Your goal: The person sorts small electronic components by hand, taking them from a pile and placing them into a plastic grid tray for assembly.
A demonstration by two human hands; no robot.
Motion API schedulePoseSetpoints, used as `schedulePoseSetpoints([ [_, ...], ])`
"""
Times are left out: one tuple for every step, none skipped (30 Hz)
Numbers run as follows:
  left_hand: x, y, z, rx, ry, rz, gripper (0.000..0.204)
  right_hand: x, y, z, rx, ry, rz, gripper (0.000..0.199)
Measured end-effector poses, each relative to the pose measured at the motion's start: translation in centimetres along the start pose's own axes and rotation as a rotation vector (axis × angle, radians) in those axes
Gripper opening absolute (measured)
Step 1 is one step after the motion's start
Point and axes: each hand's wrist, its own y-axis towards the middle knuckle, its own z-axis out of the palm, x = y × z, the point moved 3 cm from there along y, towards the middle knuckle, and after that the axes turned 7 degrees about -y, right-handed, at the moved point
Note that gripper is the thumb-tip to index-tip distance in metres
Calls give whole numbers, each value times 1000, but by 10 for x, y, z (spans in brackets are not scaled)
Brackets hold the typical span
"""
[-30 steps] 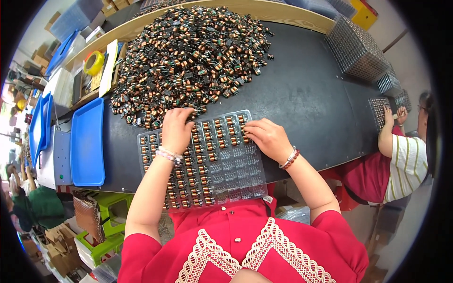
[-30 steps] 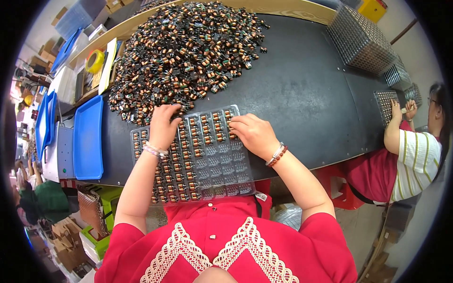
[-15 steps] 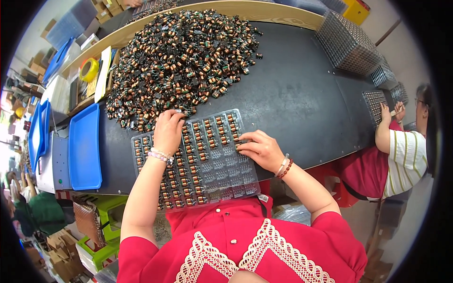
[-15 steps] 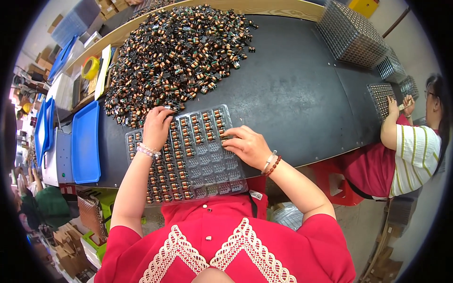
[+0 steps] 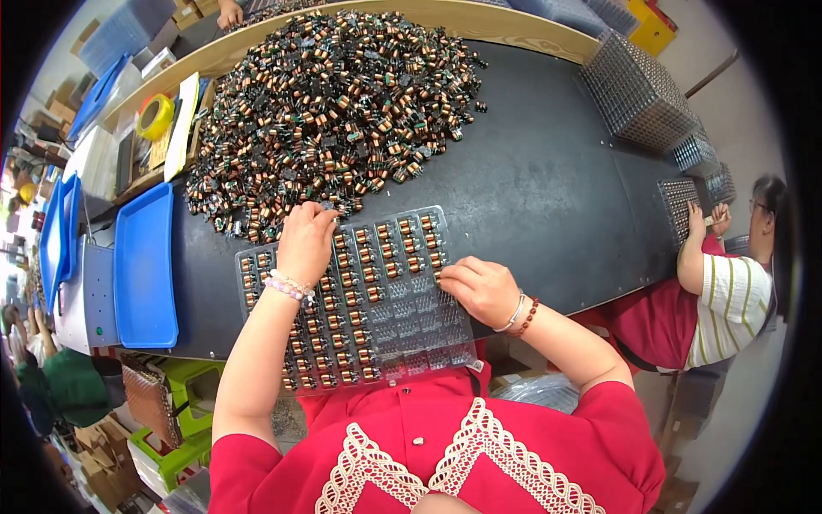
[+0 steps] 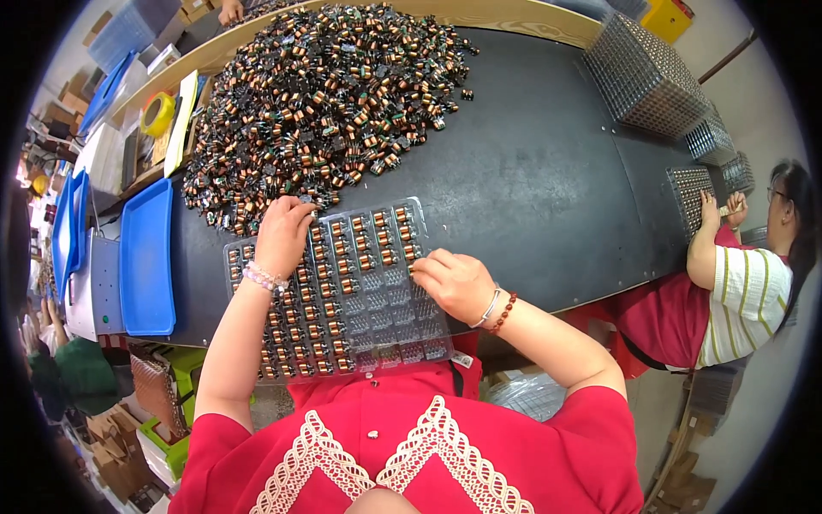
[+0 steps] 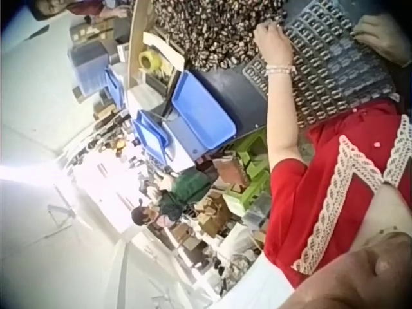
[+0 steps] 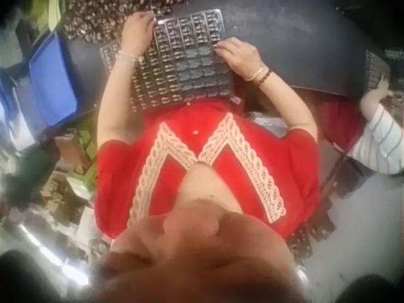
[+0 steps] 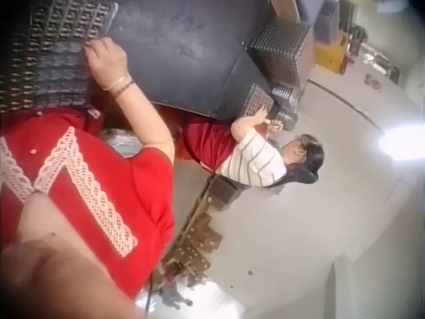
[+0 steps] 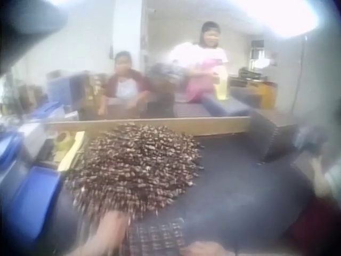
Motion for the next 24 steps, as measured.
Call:
schedulePoseSetpoints([
  [0,-2,-2,0,-2,-4,17,-3,3,-1,40,120,73,14],
  [-3,0,-4,7,25,25,16,-10,11,-6,43,167,99,15],
  [-8,2,-5,17,51,55,15,-20,19,-4,-38,147,178,16],
  [-13,7,-5,-72,23,84,14,-33,35,-2,-127,90,222,16],
  [-16,13,-3,-72,24,78,14,-45,55,2,-218,37,262,17],
  [-20,22,0,-51,33,103,15,-56,72,13,-208,-20,309,18],
  [-24,31,5,-29,41,130,16,-68,83,26,-198,-79,359,19],
  [-21,36,13,-44,90,134,18,-77,92,39,-201,-78,356,19],
  [-23,38,14,-38,109,147,21,-84,99,51,-93,-162,404,19],
  [-23,39,14,-19,117,167,20,-89,103,59,15,-246,453,20],
  [-23,40,16,10,123,180,19,-92,105,63,19,-242,450,20],
  [-21,40,17,12,122,176,19,-93,106,66,55,-248,446,19],
  [-21,40,19,35,181,228,14,-95,105,68,92,-256,443,19],
  [-22,40,19,60,239,281,10,-96,102,69,35,-217,429,16],
  [-24,41,20,63,236,282,10,-97,96,67,37,-217,433,16],
  [-26,42,21,78,313,304,11,-97,88,61,-31,-177,418,15],
  [-31,43,22,90,392,324,12,-95,80,55,-99,-136,400,13],
  [-34,43,22,71,431,329,14,-88,74,45,-110,-35,429,10],
  [-37,43,21,80,450,319,18,-77,70,34,-107,-33,432,10],
  [-36,42,22,138,432,312,19,-63,64,22,-170,51,385,11],
  [-33,41,22,193,416,306,20,-51,59,13,-234,133,337,11],
  [-29,37,23,164,359,338,25,-39,52,9,-162,212,297,11],
  [-34,35,22,167,359,343,25,-28,42,8,-90,289,259,11],
  [-40,33,18,121,219,274,27,-20,32,9,-84,290,204,12],
])
